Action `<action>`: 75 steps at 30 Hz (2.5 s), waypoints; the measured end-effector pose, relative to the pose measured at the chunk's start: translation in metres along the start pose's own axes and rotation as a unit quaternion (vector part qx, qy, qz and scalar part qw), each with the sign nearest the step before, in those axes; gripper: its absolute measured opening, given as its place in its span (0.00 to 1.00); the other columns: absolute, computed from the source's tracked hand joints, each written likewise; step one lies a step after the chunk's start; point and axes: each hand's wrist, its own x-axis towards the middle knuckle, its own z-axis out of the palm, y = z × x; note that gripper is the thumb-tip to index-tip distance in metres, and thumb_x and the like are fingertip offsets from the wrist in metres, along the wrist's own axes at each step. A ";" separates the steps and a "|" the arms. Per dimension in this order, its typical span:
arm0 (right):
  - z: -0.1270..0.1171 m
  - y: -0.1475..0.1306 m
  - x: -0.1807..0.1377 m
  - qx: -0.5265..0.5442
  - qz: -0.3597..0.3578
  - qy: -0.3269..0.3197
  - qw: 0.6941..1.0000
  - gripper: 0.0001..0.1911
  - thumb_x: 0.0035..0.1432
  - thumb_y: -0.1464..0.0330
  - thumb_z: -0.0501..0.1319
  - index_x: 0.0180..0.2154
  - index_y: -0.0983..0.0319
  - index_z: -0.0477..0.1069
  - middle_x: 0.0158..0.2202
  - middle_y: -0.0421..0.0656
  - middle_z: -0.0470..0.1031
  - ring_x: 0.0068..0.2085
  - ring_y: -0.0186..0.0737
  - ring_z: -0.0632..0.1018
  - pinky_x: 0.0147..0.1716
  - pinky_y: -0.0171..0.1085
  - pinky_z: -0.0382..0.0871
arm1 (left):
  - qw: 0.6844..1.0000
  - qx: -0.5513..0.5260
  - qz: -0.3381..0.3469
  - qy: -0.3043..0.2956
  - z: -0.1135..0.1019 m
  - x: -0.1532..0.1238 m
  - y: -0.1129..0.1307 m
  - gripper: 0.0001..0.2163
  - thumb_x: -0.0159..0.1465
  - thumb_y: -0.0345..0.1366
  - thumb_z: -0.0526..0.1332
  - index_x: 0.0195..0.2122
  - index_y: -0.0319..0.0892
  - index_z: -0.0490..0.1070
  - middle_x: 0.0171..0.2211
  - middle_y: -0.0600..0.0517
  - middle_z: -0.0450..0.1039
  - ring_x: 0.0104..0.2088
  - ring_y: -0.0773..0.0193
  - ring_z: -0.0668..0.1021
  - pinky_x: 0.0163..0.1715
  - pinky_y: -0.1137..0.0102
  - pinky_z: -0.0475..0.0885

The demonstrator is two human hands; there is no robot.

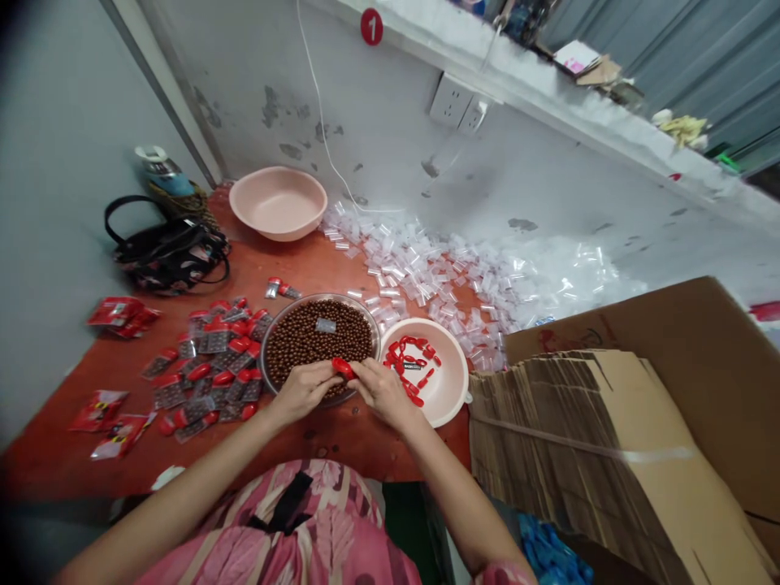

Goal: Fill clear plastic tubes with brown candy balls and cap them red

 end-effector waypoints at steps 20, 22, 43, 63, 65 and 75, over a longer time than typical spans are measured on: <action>0.014 -0.002 0.028 -0.124 -0.025 0.029 0.992 0.39 0.49 0.56 0.57 0.56 0.70 0.47 0.49 0.57 0.60 0.49 0.51 0.61 0.46 0.48 0.59 | 0.893 -0.336 -0.261 0.145 0.017 -0.004 -0.018 0.15 0.55 0.39 0.58 0.42 0.39 0.70 0.40 0.47 0.73 0.38 0.60 0.73 0.39 0.68 0.67; 0.023 -0.001 0.027 -0.121 -0.005 0.048 0.991 0.40 0.49 0.56 0.56 0.56 0.71 0.46 0.49 0.57 0.59 0.49 0.51 0.61 0.46 0.48 0.59 | 0.883 -0.356 -0.269 0.149 0.021 -0.002 -0.017 0.16 0.54 0.39 0.58 0.42 0.38 0.70 0.41 0.46 0.72 0.39 0.59 0.73 0.40 0.67 0.66; 0.079 0.038 0.093 0.035 0.036 0.010 0.999 0.34 0.52 0.57 0.55 0.56 0.64 0.48 0.55 0.49 0.56 0.55 0.41 0.58 0.52 0.41 0.56 | 0.776 -0.407 -0.359 0.323 -0.024 -0.018 -0.061 0.20 0.47 0.42 0.64 0.40 0.38 0.69 0.36 0.49 0.73 0.34 0.65 0.74 0.36 0.71 0.69; 0.122 0.054 0.120 -0.254 -0.004 -0.133 0.958 0.10 0.54 0.77 0.47 0.36 0.65 0.65 0.36 0.49 0.66 0.41 0.44 0.65 0.39 0.43 0.59 | 0.782 -0.105 -0.384 0.479 -0.112 -0.095 -0.139 0.18 0.50 0.39 0.60 0.43 0.40 0.69 0.45 0.46 0.70 0.45 0.58 0.71 0.49 0.63 0.62; 0.134 0.046 0.123 -0.206 -0.008 -0.150 0.967 0.10 0.52 0.77 0.50 0.38 0.65 0.64 0.38 0.49 0.66 0.42 0.43 0.65 0.40 0.42 0.60 | 0.801 -0.087 -0.378 0.456 -0.110 -0.093 -0.132 0.18 0.52 0.40 0.59 0.44 0.40 0.69 0.45 0.46 0.70 0.46 0.58 0.71 0.49 0.62 0.62; 0.127 0.046 0.105 0.361 0.110 -0.081 0.923 0.22 0.47 0.69 0.60 0.46 0.60 0.62 0.45 0.42 0.67 0.45 0.36 0.69 0.47 0.39 0.60 | 0.903 -0.131 -0.307 0.269 -0.062 -0.056 -0.091 0.19 0.54 0.40 0.57 0.47 0.43 0.67 0.47 0.48 0.68 0.48 0.59 0.69 0.51 0.64 0.60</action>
